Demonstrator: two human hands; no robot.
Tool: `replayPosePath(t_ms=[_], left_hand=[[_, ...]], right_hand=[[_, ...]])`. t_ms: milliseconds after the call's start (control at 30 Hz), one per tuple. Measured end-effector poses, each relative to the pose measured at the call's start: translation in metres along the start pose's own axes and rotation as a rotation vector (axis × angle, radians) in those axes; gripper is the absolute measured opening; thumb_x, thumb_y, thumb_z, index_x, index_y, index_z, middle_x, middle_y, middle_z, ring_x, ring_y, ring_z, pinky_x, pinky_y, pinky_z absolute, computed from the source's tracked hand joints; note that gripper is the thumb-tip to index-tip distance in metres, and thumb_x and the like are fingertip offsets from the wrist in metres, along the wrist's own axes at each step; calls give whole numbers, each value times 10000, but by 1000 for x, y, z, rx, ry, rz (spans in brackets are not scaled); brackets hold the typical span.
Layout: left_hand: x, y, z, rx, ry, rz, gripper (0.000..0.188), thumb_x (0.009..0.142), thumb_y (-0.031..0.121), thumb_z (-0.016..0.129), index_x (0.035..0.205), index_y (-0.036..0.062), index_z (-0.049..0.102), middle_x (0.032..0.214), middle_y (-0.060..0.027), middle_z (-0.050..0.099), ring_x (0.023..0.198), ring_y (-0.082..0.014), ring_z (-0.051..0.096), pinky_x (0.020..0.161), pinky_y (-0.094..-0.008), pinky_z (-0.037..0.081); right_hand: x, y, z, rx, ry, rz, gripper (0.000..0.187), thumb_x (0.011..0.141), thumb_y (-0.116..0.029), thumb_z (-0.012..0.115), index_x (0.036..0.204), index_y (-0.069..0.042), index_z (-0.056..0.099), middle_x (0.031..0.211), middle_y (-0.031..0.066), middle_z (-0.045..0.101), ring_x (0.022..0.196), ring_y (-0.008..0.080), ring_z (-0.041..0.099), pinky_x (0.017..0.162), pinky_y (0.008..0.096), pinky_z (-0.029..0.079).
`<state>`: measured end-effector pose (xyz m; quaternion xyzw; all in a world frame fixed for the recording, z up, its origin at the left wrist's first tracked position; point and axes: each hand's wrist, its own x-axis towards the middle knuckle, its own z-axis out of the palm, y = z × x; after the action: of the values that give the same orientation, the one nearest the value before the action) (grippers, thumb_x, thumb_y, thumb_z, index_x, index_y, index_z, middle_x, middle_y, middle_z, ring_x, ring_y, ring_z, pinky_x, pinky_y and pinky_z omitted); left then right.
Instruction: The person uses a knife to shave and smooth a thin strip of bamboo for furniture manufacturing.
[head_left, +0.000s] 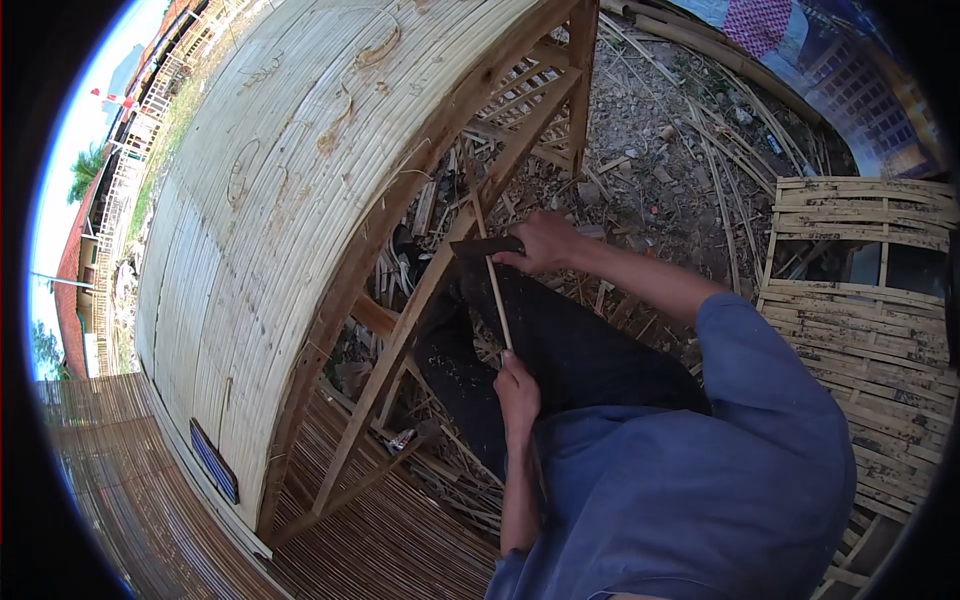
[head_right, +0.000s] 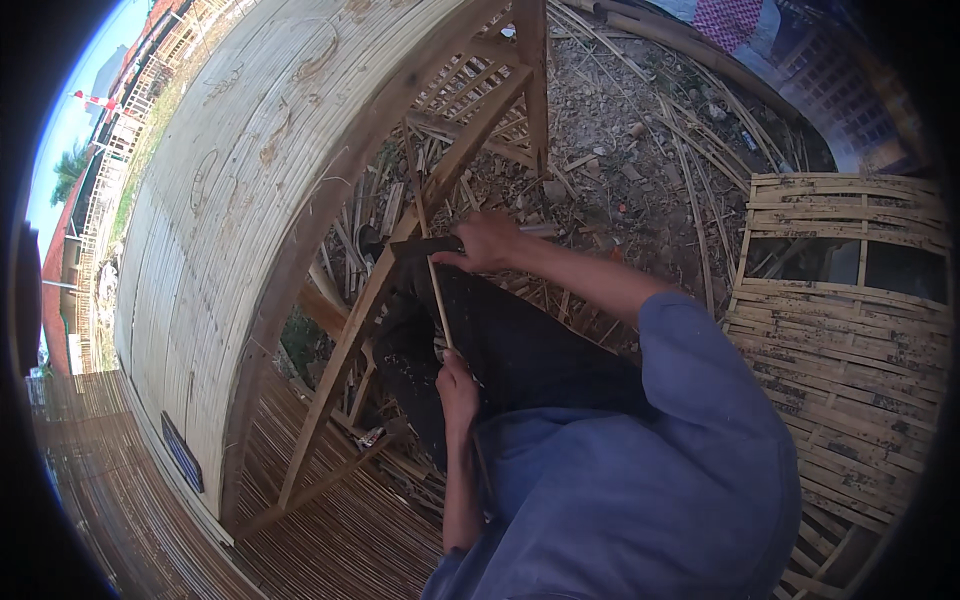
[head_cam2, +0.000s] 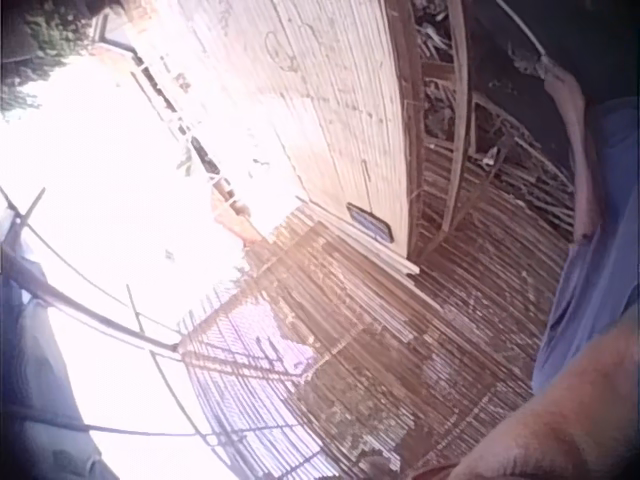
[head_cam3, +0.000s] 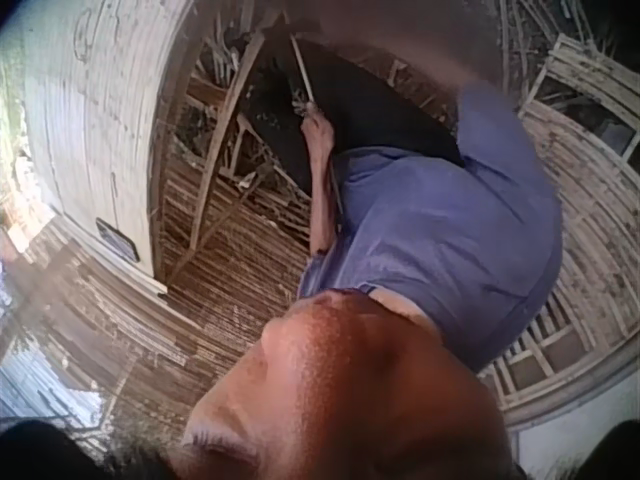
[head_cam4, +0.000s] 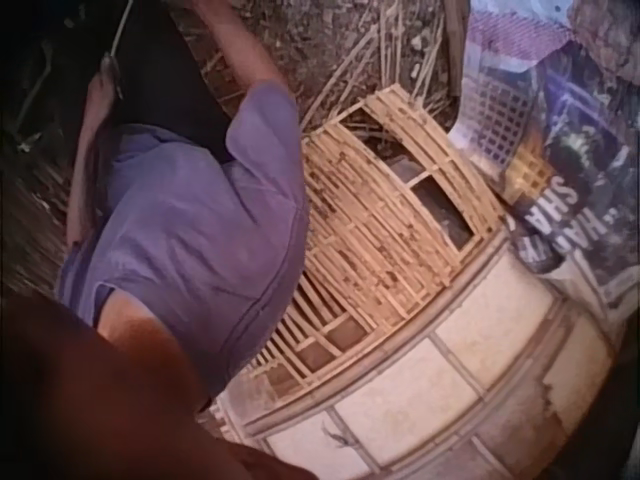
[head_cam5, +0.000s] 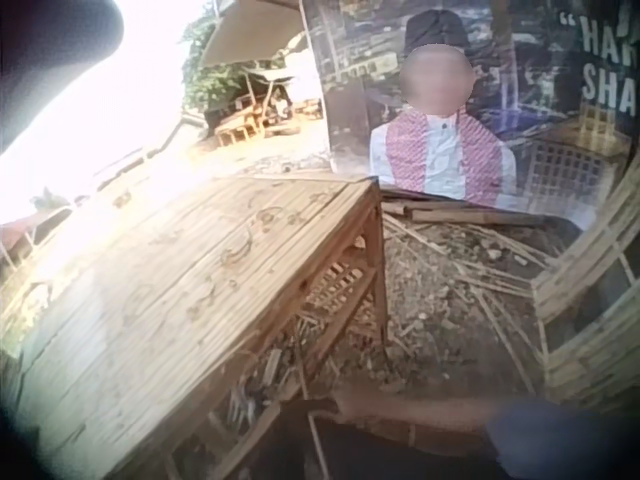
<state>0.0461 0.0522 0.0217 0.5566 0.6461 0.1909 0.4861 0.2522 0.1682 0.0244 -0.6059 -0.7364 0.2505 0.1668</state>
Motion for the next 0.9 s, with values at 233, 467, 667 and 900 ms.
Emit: replayPosePath(t_ms=[233, 467, 667, 900], left_hand=[[-11, -17, 5, -25, 31, 66, 582, 988, 451, 263, 703, -16, 461, 550, -41, 402, 551, -122, 418, 510, -325, 350], [-14, -34, 3, -125, -25, -25, 560, 998, 342, 274, 684, -70, 487, 516, -151, 445, 479, -241, 461, 499, -416, 350], [-14, -32, 2, -85, -20, 39, 549, 1000, 334, 270, 688, -56, 498, 510, -100, 434, 481, -210, 419, 494, -398, 345], [-8, -22, 4, -30, 12, 49, 571, 1000, 365, 256, 642, -47, 428, 514, -124, 390, 498, -186, 376, 491, -402, 311]], right_hand=[[-9, 2, -13, -331, 33, -384, 677, 828, -664, 442, 667, -26, 601, 523, 151, 556, 506, 333, 596, 484, 439, 476], [-20, 10, -29, -286, -25, -107, 719, 813, -692, 421, 693, -7, 606, 529, 172, 553, 541, 359, 606, 523, 460, 487], [-57, -27, 2, -212, -181, -274, 678, 787, -694, 457, 710, -38, 609, 527, 170, 549, 550, 367, 604, 509, 442, 483], [2, 13, -12, -124, 155, 36, 734, 795, -712, 419, 738, -15, 642, 590, 180, 599, 639, 384, 631, 584, 455, 508]])
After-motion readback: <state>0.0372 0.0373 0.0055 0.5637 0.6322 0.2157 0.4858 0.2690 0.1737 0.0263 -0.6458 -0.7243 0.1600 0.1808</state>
